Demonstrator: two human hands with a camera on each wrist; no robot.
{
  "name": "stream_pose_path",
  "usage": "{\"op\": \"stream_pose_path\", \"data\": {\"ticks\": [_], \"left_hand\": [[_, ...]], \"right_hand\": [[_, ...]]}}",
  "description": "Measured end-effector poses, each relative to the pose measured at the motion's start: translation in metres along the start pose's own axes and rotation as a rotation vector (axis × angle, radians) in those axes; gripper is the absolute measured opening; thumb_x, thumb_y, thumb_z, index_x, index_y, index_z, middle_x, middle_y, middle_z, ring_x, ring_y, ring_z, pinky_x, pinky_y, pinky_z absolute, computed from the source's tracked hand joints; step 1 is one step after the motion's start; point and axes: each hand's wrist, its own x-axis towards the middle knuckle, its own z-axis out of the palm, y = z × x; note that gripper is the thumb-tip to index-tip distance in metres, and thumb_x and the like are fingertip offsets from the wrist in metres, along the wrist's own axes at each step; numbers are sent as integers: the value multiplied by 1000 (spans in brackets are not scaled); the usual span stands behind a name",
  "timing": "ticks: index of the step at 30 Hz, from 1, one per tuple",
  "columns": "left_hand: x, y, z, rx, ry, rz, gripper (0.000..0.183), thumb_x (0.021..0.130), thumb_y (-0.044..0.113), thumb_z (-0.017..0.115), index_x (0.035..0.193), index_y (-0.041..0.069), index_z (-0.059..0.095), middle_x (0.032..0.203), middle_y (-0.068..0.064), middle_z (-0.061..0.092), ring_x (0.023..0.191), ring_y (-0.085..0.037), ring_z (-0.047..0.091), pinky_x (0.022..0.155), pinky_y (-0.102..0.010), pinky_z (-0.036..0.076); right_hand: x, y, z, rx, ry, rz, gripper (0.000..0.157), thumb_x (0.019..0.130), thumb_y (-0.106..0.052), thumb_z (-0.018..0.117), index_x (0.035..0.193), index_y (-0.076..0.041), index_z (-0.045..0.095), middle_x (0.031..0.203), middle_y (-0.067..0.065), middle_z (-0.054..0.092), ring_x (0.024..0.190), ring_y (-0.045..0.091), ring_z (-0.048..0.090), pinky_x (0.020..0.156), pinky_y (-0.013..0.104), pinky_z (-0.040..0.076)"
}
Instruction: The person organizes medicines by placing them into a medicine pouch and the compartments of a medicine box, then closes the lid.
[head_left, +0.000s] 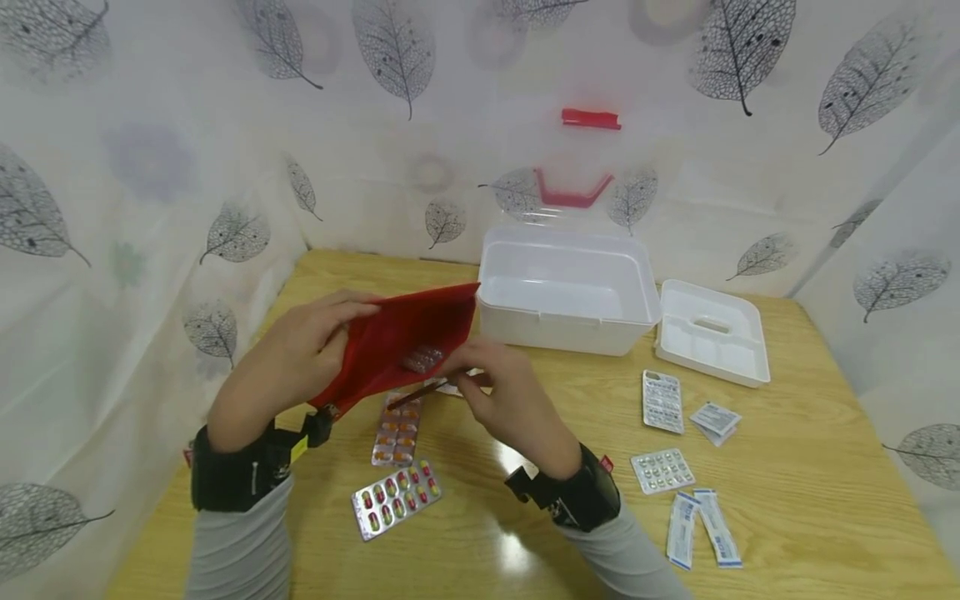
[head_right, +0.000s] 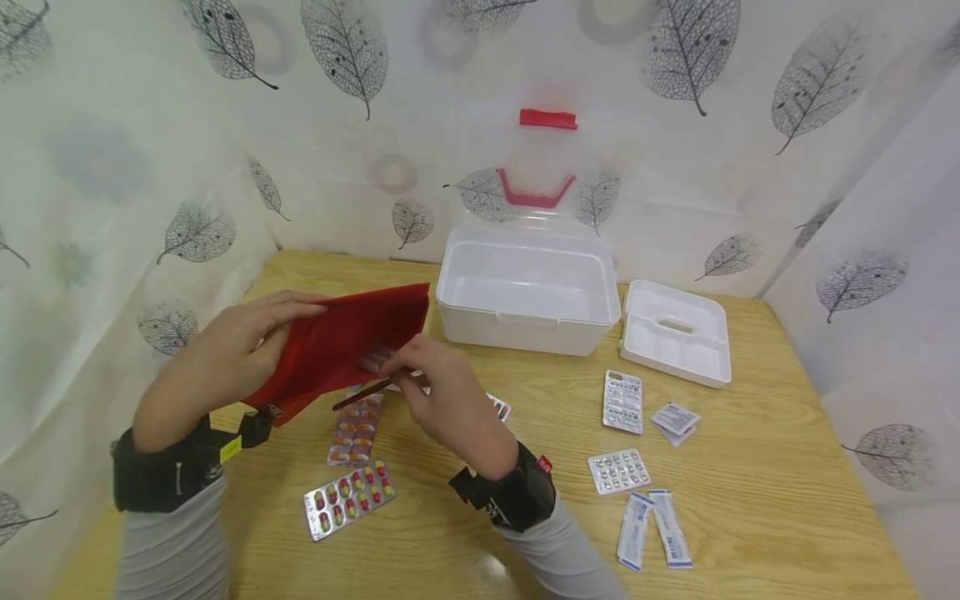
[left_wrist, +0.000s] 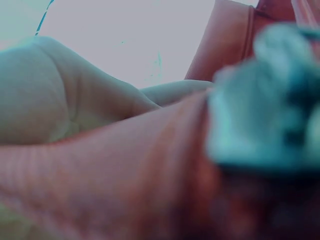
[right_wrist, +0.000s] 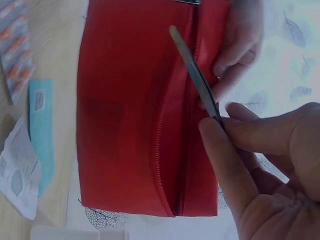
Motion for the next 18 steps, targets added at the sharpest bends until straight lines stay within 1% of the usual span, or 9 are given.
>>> {"op": "stream_pose_path", "data": {"ticks": [4, 8, 13, 15, 18], "left_hand": [[0, 2, 1, -5, -9, 17, 45, 101, -2, 35, 133, 6, 65, 137, -9, 63, 112, -30, 65, 87, -49, 55], [-1, 5, 2, -25, -6, 56, 45, 100, -4, 35, 131, 6, 67, 136, -8, 65, 111, -28, 65, 87, -48, 55], [-2, 9, 4, -53, 5, 104, 44, 99, -6, 37, 128, 6, 68, 133, -8, 66, 113, -28, 65, 91, -48, 54], [-2, 9, 5, -57, 5, 113, 44, 99, -6, 37, 128, 6, 68, 133, -8, 66, 113, -28, 65, 90, -48, 54], [-1, 10, 5, -51, 5, 117, 44, 99, -6, 38, 128, 5, 68, 134, -8, 66, 113, -28, 65, 90, -48, 54]], "right_hand": [[3, 0, -1, 26, 63, 13, 12, 93, 1, 69, 97, -8, 76, 103, 0, 70, 100, 12, 67, 73, 24, 60], [9, 3, 4, -21, 91, 11, 15, 95, 3, 66, 97, -8, 76, 101, -1, 68, 99, 10, 66, 75, 24, 59], [13, 10, 16, -115, 72, -12, 19, 94, 3, 64, 96, -11, 76, 97, -3, 68, 91, 7, 63, 74, 19, 55], [14, 11, 20, -131, 55, -14, 19, 93, 4, 64, 96, -11, 76, 98, -3, 68, 90, 7, 63, 73, 19, 54], [14, 11, 23, -141, 35, -3, 21, 92, 5, 64, 97, -12, 76, 100, -3, 68, 92, 8, 63, 76, 21, 54]]}}
